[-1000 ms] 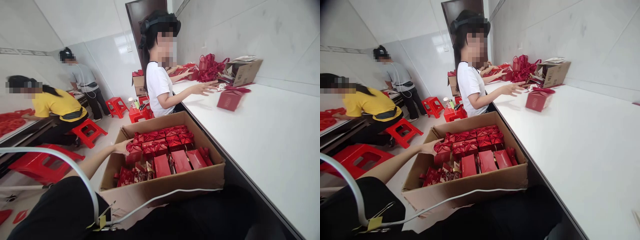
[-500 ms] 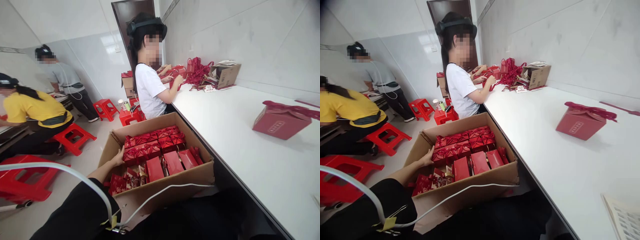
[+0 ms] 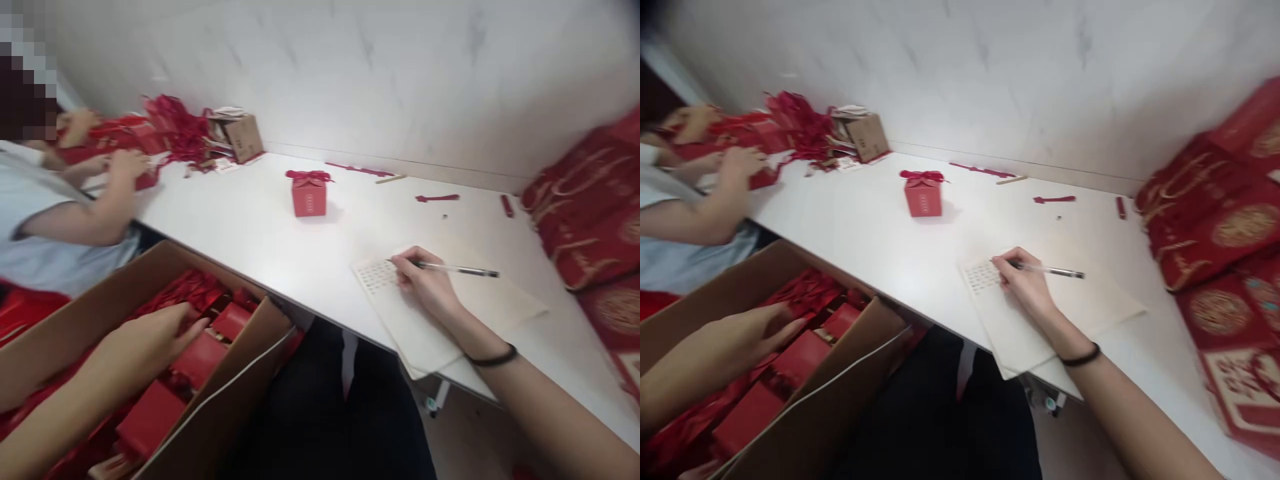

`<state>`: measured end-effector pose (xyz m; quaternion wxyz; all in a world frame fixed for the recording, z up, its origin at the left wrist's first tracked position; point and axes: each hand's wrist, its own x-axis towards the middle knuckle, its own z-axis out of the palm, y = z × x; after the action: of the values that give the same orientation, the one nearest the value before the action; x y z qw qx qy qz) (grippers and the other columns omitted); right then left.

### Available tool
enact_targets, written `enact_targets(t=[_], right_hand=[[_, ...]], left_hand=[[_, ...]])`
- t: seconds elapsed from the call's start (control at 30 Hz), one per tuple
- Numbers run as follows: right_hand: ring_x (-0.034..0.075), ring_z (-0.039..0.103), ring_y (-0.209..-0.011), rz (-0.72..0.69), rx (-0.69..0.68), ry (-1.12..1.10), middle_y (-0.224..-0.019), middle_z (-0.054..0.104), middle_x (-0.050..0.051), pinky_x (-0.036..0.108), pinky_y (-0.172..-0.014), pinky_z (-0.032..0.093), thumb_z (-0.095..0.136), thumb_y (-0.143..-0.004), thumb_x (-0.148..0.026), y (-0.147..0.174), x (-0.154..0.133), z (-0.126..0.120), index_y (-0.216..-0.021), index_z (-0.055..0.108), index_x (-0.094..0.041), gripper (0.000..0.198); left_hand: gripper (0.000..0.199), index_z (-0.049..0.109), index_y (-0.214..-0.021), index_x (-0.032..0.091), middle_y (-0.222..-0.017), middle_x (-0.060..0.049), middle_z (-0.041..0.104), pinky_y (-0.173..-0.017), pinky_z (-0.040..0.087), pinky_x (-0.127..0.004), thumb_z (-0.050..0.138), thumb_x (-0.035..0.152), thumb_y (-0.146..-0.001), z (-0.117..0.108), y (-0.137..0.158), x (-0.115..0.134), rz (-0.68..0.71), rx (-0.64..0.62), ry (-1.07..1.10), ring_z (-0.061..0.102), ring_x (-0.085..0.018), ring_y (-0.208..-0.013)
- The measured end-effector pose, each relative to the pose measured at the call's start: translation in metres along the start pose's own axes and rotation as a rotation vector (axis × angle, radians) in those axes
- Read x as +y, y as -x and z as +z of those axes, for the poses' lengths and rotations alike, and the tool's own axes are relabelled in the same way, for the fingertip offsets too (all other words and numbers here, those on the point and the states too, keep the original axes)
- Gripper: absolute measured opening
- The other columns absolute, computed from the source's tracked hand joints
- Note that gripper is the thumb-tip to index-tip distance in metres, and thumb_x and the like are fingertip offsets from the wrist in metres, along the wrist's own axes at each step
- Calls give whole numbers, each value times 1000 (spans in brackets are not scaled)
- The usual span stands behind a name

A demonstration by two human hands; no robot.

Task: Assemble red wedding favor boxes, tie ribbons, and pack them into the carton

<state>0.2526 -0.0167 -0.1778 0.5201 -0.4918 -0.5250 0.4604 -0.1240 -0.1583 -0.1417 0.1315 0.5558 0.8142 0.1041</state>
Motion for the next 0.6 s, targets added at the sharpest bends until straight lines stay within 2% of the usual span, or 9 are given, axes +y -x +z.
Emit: enact_targets(t=[0.03,0.07,0.1,0.13,0.17,0.23,0.37,0.47,0.6], right_hand=[[9,43,-40,-8,-4,7,-47,49,-2,20,-40,34,70,-65,-38,-4,2,1,-64,52,-17,28],[10,44,-42,-7,-14,20,-48,50,-2,20,-42,36,69,-65,-36,-6,5,2,-65,52,-17,26],[10,46,-43,-3,-23,27,-48,50,-2,21,-44,37,67,-66,-35,-7,7,3,-66,51,-17,24],[10,47,-44,-1,-31,26,-49,51,-3,21,-45,38,65,-67,-34,-6,9,4,-68,49,-18,23],[10,47,-44,0,-36,19,-49,52,-3,21,-45,39,64,-69,-34,-6,11,4,-69,47,-18,23],[11,49,-45,-10,-32,-15,-51,54,-4,22,-47,41,61,-73,-32,-4,14,5,-73,43,-19,22],[12,55,-53,9,-18,-79,-58,57,-2,23,-52,45,60,-79,-35,-5,18,4,-76,43,-19,24],[11,53,-53,33,-40,-32,-59,57,-1,22,-52,44,61,-80,-37,-7,18,3,-71,44,-18,26],[11,50,-52,42,-69,109,-60,55,-2,21,-49,39,63,-78,-32,-5,14,1,-72,47,-18,22]], left_hand=[[31,62,-78,29,-71,-2,62,-84,45,-53,51,57,-70,8,-1,39,175,-25,-11,63,-32,-80],[27,64,-84,29,-81,-3,66,-78,50,-46,51,51,-74,21,1,77,540,-11,-15,63,-28,-78],[27,65,-93,26,-90,-6,67,-79,51,-42,50,42,-78,36,7,113,910,14,-13,63,-26,-83],[28,63,-102,20,-100,-9,66,-84,50,-40,50,33,-81,54,14,145,1207,57,-22,61,-26,-93],[34,61,-109,14,-111,-12,62,-89,48,-41,49,31,-82,73,21,172,1435,125,-18,57,-28,-104],[40,55,-120,11,-131,-14,50,-96,43,-47,46,28,-85,109,34,213,1703,240,-45,45,-31,-120],[35,57,-119,17,-128,-11,50,-84,50,-53,39,21,-89,153,43,251,1801,373,-100,47,-31,-114],[30,62,-111,23,-122,-6,54,-77,55,-48,42,22,-89,163,40,253,1831,404,-57,48,-29,-111],[28,63,-108,29,-124,-1,54,-80,56,-45,44,26,-88,168,35,243,1902,405,-22,43,-26,-117]])
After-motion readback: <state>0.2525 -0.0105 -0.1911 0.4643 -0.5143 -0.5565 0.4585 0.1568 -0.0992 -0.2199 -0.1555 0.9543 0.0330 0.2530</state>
